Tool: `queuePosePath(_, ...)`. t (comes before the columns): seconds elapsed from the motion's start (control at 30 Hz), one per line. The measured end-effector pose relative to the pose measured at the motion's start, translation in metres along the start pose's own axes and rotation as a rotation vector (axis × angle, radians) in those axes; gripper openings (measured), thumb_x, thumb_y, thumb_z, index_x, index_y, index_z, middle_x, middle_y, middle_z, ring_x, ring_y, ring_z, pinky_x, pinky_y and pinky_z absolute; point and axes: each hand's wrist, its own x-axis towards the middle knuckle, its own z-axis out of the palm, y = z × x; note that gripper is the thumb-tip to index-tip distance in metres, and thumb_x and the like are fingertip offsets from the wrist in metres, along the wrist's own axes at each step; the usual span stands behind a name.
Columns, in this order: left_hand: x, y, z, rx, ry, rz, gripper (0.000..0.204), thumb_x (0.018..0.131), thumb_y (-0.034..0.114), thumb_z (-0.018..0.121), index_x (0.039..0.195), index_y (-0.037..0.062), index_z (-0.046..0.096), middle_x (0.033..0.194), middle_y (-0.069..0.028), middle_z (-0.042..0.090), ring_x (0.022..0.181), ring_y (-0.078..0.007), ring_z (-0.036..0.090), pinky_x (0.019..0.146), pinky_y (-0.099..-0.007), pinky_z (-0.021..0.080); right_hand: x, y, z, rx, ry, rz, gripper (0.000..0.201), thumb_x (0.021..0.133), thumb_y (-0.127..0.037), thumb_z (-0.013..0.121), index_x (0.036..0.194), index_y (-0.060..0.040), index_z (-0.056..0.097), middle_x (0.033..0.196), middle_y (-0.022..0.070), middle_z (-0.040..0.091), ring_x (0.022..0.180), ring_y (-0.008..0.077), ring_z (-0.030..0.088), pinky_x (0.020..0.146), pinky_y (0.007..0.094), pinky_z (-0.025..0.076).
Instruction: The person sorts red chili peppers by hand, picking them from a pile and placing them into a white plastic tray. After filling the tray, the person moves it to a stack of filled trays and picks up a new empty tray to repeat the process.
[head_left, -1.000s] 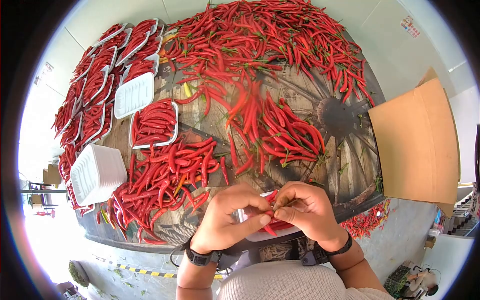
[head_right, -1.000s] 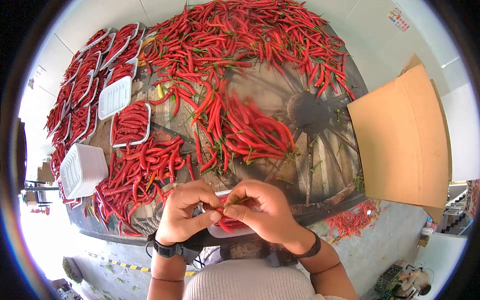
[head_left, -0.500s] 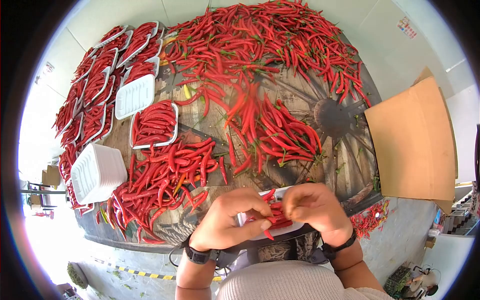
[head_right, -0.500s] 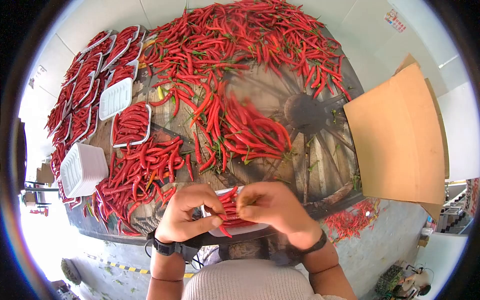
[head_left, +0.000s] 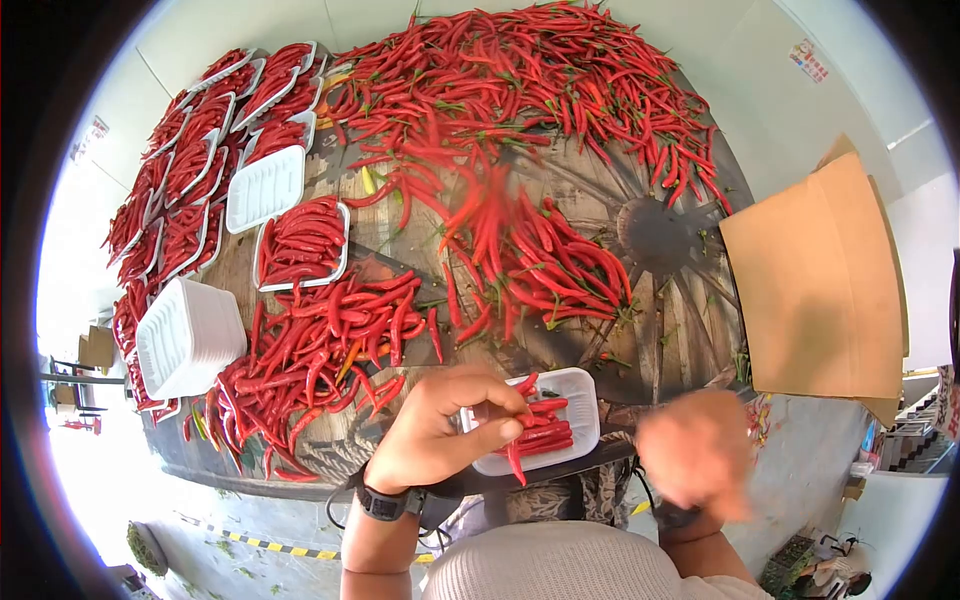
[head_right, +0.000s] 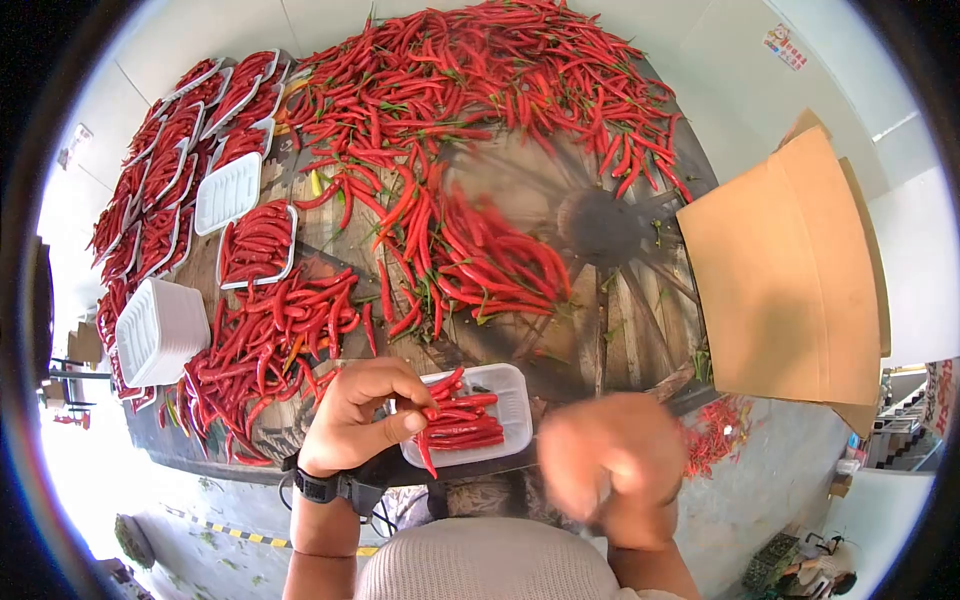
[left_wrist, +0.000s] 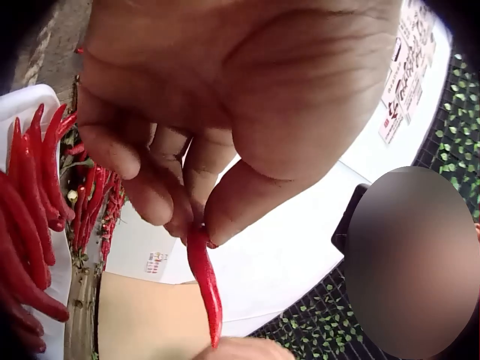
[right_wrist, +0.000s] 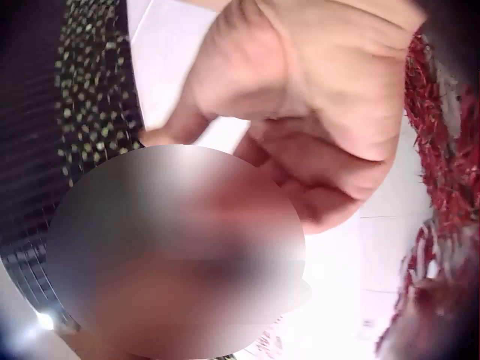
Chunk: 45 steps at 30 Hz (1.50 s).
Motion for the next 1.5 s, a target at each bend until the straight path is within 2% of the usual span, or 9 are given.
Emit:
queuePosePath(0.03,-0.001,-0.001,0.0,-0.007,-0.016,-0.028,0.017,0.086,0.004,0.078,0.101,0.0007,0.072,0.088,-0.006,0.067,0.076,-0.0122,0.063,0.068,-0.0274,0.05,0.013,0.001,0.016,-0.305,0.285,0.239,0.054,0.066,-0.02,0.095,0.11,-0.001,0.072,0.097,0.0052,0.07,0.079,0.0164,0.063,0.07,0.0304,0.049)
queuePosePath(0.1,-0.002,-0.002,0.002,-0.019,-0.011,-0.056,0.017,0.086,0.004,0.079,0.101,0.0006,0.071,0.088,-0.0058,0.067,0.077,-0.0119,0.063,0.069,-0.0277,0.05,0.047,0.011,0.031,-0.763,0.316,0.364,0.045,0.066,-0.01,0.093,0.105,-0.0015,0.072,0.098,0.0071,0.067,0.085,0.0156,0.063,0.067,0.0291,0.05)
queuePosePath(0.37,-0.005,0.004,0.006,-0.132,0.023,-0.116,0.022,0.088,0.004,0.078,0.106,0.0008,0.067,0.092,-0.0028,0.067,0.083,-0.0095,0.063,0.075,-0.0263,0.051,0.056,0.041,0.024,-0.965,0.187,0.113,0.026,0.079,-0.005,0.082,0.104,-0.0066,0.073,0.093,0.0084,0.068,0.082,0.0267,0.066,0.072,0.0365,0.052)
queuePosePath(0.47,-0.007,0.005,0.008,-0.255,0.366,-0.095,0.011,0.096,0.006,0.071,0.102,-0.0007,0.065,0.093,-0.0024,0.065,0.083,-0.0096,0.06,0.076,-0.0257,0.05,0.054,0.038,0.02,-1.037,0.227,0.202,0.023,0.08,-0.008,0.082,0.099,-0.0035,0.07,0.09,0.0101,0.068,0.081,0.0279,0.066,0.07,0.0368,0.052)
queuePosePath(0.6,-0.007,0.003,0.003,-0.22,0.532,-0.126,0.014,0.099,0.011,0.067,0.104,-0.001,0.063,0.095,-0.0034,0.063,0.084,-0.0105,0.06,0.079,-0.0249,0.048,0.048,0.047,0.016,-1.033,0.327,0.37,0.022,0.081,-0.01,0.081,0.095,-0.0013,0.068,0.087,0.0132,0.066,0.077,0.0322,0.064,0.069,0.0396,0.051)
queuePosePath(0.73,-0.003,0.0,0.004,0.046,0.448,-0.182,0.015,0.098,0.01,0.068,0.107,-0.0011,0.065,0.098,-0.0044,0.065,0.086,-0.0115,0.061,0.08,-0.0262,0.049,0.046,0.056,0.014,-1.163,0.318,0.364,0.019,0.083,-0.011,0.08,0.094,-0.0017,0.067,0.085,0.014,0.065,0.077,0.0339,0.063,0.068,0.0419,0.05)
queuePosePath(0.83,0.004,0.005,0.008,0.311,0.392,-0.079,0.016,0.086,0.004,0.073,0.102,0.0003,0.07,0.094,-0.0136,0.067,0.088,-0.0303,0.066,0.08,-0.0371,0.052,0.048,0.056,0.013,-1.209,0.293,0.377,0.019,0.083,-0.012,0.079,0.093,-0.002,0.067,0.084,0.0137,0.064,0.077,0.0348,0.063,0.068,0.0429,0.049)
queuePosePath(1.3,0.005,0.002,0.012,0.591,0.15,-0.049,0.04,0.07,0.011,0.086,0.105,0.001,0.07,0.105,-0.015,0.071,0.103,-0.0355,0.066,0.09,-0.0428,0.052,0.056,0.049,0.005,-1.209,0.387,0.384,0.02,0.081,-0.011,0.079,0.095,-0.0024,0.068,0.086,0.0123,0.065,0.08,0.034,0.064,0.07,0.0432,0.05)
queuePosePath(1.5,0.006,0.0,0.01,0.605,0.135,-0.028,0.039,0.071,0.01,0.085,0.105,0.0008,0.07,0.105,-0.015,0.071,0.101,-0.0368,0.066,0.089,-0.0433,0.052,0.063,0.052,-0.022,-1.578,0.504,0.187,0.017,0.081,-0.001,0.074,0.098,-0.0034,0.069,0.093,0.0128,0.067,0.09,0.0359,0.063,0.077,0.0454,0.05)
